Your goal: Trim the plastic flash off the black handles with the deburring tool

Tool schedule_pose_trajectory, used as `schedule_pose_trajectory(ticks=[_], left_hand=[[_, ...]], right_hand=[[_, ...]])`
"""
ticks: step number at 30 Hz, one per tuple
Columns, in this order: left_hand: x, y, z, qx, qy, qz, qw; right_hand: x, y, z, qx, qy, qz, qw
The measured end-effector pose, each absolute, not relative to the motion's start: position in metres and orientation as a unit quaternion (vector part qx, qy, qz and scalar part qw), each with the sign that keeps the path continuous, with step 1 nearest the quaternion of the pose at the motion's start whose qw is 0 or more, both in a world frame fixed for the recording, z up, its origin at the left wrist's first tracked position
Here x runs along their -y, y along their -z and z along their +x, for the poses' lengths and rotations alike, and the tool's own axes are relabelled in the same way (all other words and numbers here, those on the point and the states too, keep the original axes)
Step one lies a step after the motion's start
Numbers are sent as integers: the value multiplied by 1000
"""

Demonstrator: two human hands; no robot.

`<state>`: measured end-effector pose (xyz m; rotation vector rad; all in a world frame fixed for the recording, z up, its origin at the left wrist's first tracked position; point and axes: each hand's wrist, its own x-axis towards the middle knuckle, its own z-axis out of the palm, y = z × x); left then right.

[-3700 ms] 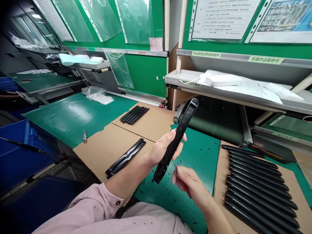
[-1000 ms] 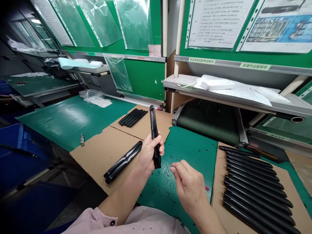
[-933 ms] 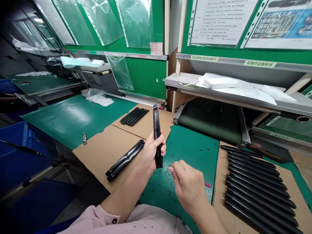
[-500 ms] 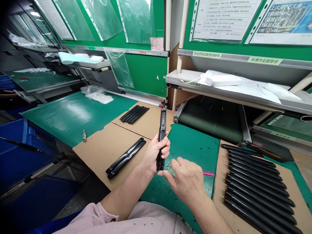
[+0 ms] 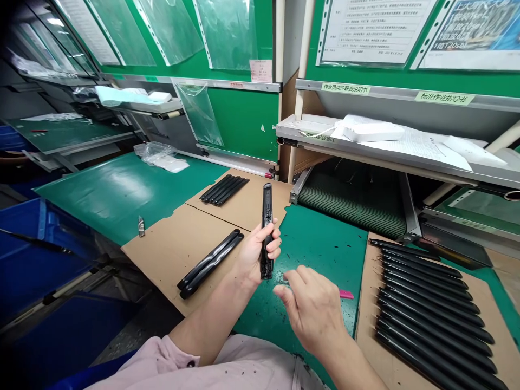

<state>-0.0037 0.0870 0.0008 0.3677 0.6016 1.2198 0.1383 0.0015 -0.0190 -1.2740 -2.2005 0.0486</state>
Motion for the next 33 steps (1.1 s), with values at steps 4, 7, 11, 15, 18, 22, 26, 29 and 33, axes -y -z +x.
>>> schedule_pose_trajectory(ticks=[4, 7, 11, 15, 18, 22, 26, 29, 33], left_hand=[[-85, 0, -3, -290, -561, 170, 757], [-83, 0, -2, -287, -563, 183, 753], [-82, 1, -1, -280, -558, 174, 761], [-73, 5, 6, -295, -544, 161, 769], [-60, 10, 16, -283, -512, 193, 788], [-51, 13, 17, -291, -500, 263, 772], [-52, 8, 10, -272, -482, 292, 780], [-49, 8, 8, -263, -449, 273, 809], [-41, 14, 9, -281, -415, 276, 820]], right_hand=[[-4, 15, 143, 819, -10, -494, 293], [-5, 13, 143, 819, 12, -493, 295], [-5, 14, 144, 822, 27, -480, 305], [-8, 14, 142, 794, 125, -476, 357], [-15, 8, 142, 725, 139, -521, 429], [-17, 5, 144, 687, -17, -546, 480], [-13, 16, 148, 679, -113, -555, 467], [-15, 19, 151, 653, -134, -583, 465], [-22, 14, 154, 621, -129, -619, 463]])
